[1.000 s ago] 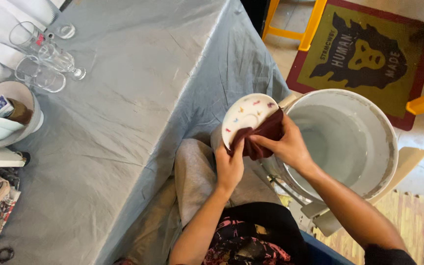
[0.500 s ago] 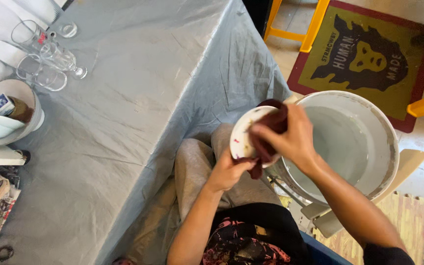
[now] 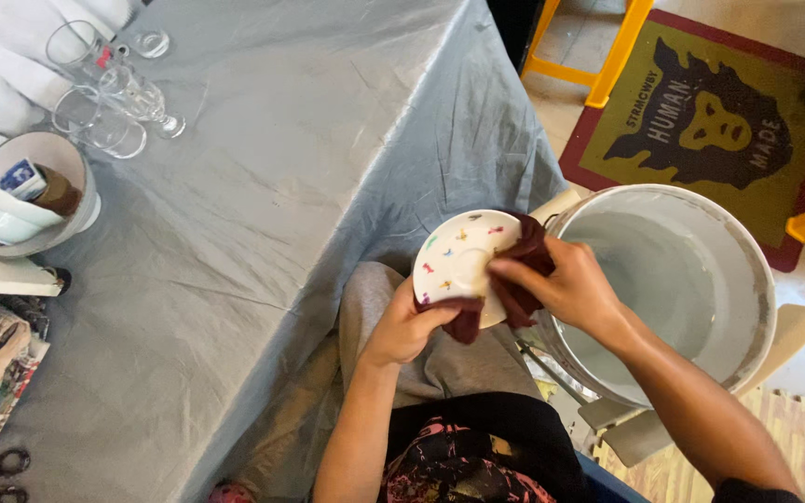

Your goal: The person sits at a table with a large bucket of water and washes dishes one at a time. They rinse a glass, a plate, and a bowl in the water, wipe each item with a cloth, and set the cleaned dishes on the table.

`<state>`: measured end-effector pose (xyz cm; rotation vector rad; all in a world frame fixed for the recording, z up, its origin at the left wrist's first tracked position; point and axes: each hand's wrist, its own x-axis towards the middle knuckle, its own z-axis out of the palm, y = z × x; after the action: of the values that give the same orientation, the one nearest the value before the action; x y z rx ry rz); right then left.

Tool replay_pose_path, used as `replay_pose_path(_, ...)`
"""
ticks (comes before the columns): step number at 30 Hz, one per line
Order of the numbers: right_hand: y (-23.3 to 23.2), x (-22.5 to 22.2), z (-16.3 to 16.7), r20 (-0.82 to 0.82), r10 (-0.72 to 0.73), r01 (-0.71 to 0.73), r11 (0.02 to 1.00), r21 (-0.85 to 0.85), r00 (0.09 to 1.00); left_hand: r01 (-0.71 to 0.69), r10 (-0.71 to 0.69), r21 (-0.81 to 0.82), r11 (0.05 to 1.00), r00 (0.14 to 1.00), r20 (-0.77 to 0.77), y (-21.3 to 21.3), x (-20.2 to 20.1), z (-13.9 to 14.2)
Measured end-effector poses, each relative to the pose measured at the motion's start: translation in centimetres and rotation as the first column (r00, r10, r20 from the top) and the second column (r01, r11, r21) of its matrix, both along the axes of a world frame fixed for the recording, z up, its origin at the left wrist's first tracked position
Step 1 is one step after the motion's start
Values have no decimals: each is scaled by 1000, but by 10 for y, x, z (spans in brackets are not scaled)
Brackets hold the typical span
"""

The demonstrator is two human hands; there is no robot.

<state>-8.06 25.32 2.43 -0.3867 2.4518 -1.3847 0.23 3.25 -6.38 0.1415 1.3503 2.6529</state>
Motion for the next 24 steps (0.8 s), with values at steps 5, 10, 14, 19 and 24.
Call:
replay_pose_path(5, -6, -13, -11, -45, -18, 33, 927, 373, 999, -323, 268, -480, 816, 946, -182, 0, 7, 40)
replay_pose_path(10, -17, -36, -3, -212, 36, -68, 987, -145, 977, -458, 399, -572, 680, 886, -235, -23, 15, 61)
replay_pose_path(14, -36, -38, -5, -151, 223, -251, 945, -209, 963, -496, 493, -669, 554, 843, -217, -39, 17, 63)
replay_pose_path(19, -62, -30, -7, -251, 272, -282, 959, -3, 929, -505, 484, -607, 614, 848, -216, -59, 24, 55)
replay_pose_path(24, -85, -28, -12, -247, 203, -226, 972, -68, 948, -520, 524, -429, 739, 843, -120, -73, 30, 43)
